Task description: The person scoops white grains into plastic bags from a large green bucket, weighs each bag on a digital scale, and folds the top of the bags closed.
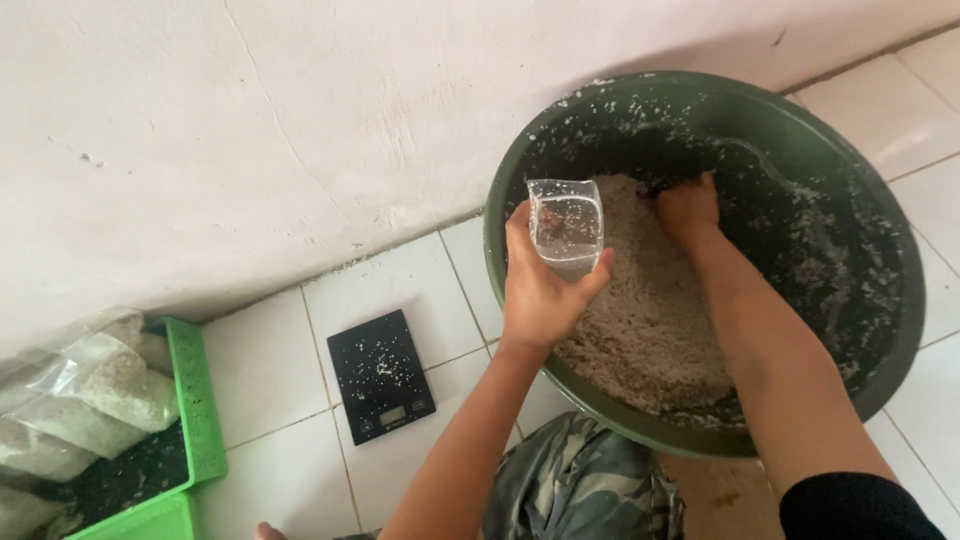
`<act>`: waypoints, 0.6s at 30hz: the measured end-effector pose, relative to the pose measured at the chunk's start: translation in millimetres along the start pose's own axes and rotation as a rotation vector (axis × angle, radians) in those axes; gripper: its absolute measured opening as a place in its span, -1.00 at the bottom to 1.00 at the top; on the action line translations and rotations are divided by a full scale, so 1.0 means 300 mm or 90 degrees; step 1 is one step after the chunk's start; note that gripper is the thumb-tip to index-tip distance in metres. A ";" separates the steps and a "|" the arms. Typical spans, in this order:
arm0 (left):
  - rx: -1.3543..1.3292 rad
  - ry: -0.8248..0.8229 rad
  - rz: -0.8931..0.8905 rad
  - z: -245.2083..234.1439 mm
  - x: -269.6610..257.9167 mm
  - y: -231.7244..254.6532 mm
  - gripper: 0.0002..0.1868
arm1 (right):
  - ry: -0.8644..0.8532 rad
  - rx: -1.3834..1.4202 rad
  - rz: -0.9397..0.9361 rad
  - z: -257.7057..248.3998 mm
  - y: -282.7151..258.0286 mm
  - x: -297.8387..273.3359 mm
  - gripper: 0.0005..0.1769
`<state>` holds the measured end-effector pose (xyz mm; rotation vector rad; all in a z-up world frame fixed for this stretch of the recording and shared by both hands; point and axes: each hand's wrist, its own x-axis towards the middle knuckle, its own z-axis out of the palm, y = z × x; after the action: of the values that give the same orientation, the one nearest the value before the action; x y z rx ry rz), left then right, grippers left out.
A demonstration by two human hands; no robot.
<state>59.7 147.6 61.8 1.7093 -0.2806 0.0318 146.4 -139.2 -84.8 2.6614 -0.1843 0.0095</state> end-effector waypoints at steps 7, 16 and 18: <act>0.001 0.004 0.031 0.011 0.009 -0.033 0.01 | -0.059 0.019 -0.045 0.006 0.043 -0.106 -0.79; 0.020 0.017 0.081 0.022 0.003 -0.046 -0.01 | -0.091 -0.026 -0.165 0.023 0.130 -0.337 -0.79; 0.032 0.009 0.082 0.018 -0.002 -0.038 -0.02 | 0.075 0.016 -0.249 -0.047 0.152 -0.415 -0.85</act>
<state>60.8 143.9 50.0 1.7381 -0.3815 0.1461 17.4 -156.9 -56.2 2.6669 0.3761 0.0434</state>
